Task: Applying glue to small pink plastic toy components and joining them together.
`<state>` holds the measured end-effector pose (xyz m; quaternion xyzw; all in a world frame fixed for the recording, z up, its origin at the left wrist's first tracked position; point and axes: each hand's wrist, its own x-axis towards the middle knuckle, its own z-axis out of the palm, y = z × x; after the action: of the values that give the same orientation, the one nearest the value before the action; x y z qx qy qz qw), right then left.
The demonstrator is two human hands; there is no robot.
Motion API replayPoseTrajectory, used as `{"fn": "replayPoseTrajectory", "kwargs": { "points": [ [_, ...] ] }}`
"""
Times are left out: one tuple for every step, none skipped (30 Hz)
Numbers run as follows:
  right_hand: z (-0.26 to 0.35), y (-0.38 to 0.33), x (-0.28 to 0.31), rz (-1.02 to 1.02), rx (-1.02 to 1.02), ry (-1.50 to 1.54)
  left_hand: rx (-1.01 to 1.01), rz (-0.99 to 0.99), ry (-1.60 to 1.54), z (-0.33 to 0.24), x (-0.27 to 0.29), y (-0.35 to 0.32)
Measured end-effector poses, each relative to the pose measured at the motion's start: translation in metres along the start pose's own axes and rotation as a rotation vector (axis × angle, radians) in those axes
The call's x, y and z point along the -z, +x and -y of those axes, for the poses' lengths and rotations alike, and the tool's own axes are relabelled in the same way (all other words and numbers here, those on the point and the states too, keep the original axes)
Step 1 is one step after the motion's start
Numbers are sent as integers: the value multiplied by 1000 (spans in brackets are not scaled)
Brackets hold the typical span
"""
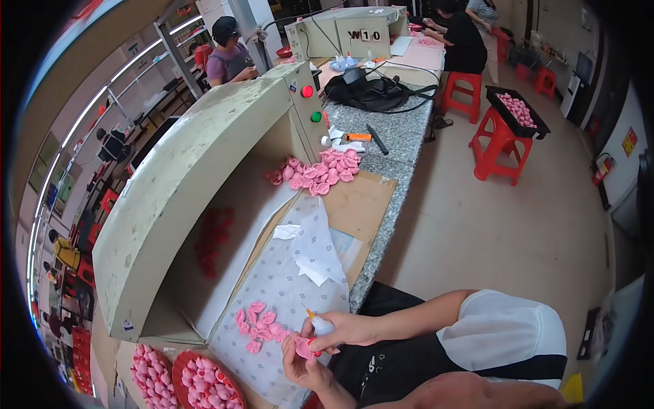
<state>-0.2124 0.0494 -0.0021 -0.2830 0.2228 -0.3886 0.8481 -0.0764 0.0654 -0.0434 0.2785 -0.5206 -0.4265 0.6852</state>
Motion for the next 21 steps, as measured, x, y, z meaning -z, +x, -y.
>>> {"fn": "replayPoseTrajectory", "kwargs": {
  "points": [
    [6, -3, -6, 1, 82, -100, 26, -61, -53, -5, -2, 0],
    [12, -6, -9, 5, 160, -197, 51, -125, -104, -8, -5, 0],
    [15, -8, -4, -18, 195, -245, 50, -144, -87, -10, -7, 0],
    [21, -9, 2, -34, 202, -295, 125, -183, -213, -13, -7, 2],
    [29, -11, 5, -52, 204, -330, 194, -222, -340, -15, -9, 4],
    [34, -11, 11, -74, 240, -401, 185, -264, -310, -16, -9, 7],
    [38, -11, 18, -35, 207, -464, 283, -285, -454, -16, -9, 5],
    [42, -9, 22, -35, 253, -459, 371, -313, -600, -14, -8, 5],
    [45, -8, 21, -49, 286, -447, 418, -287, -687, -9, -5, 3],
    [47, -9, 22, -55, 343, -454, 455, -268, -773, -3, -2, 3],
    [52, -10, 21, -72, 478, -644, 491, -249, -844, 1, -2, 3],
    [58, -11, 13, -85, 485, -691, 526, -226, -918, 5, -1, 3],
    [62, -11, 7, -116, 445, -723, 537, -207, -953, 5, -2, 7],
    [61, -11, 3, -163, 449, -609, 549, -183, -993, 4, -3, 6],
    [61, -8, 2, -215, 457, -502, 527, -240, -966, 3, -3, 8],
    [60, -4, 5, -189, 423, -485, 552, -212, -997, 1, -4, 10],
    [57, -2, 9, -190, 546, -432, 581, -179, -1030, -1, -3, 10],
    [54, 2, 9, -196, 673, -378, 574, -211, -1014, -1, -2, 9],
    [53, 6, 5, -187, 651, -366, 574, -173, -1032, 1, -1, 9],
    [52, 11, -2, -232, 711, -307, 574, -131, -1051, 1, 0, 8],
    [51, 14, -6, -279, 773, -250, 570, -133, -1048, 0, -1, 8]
  ]
}}
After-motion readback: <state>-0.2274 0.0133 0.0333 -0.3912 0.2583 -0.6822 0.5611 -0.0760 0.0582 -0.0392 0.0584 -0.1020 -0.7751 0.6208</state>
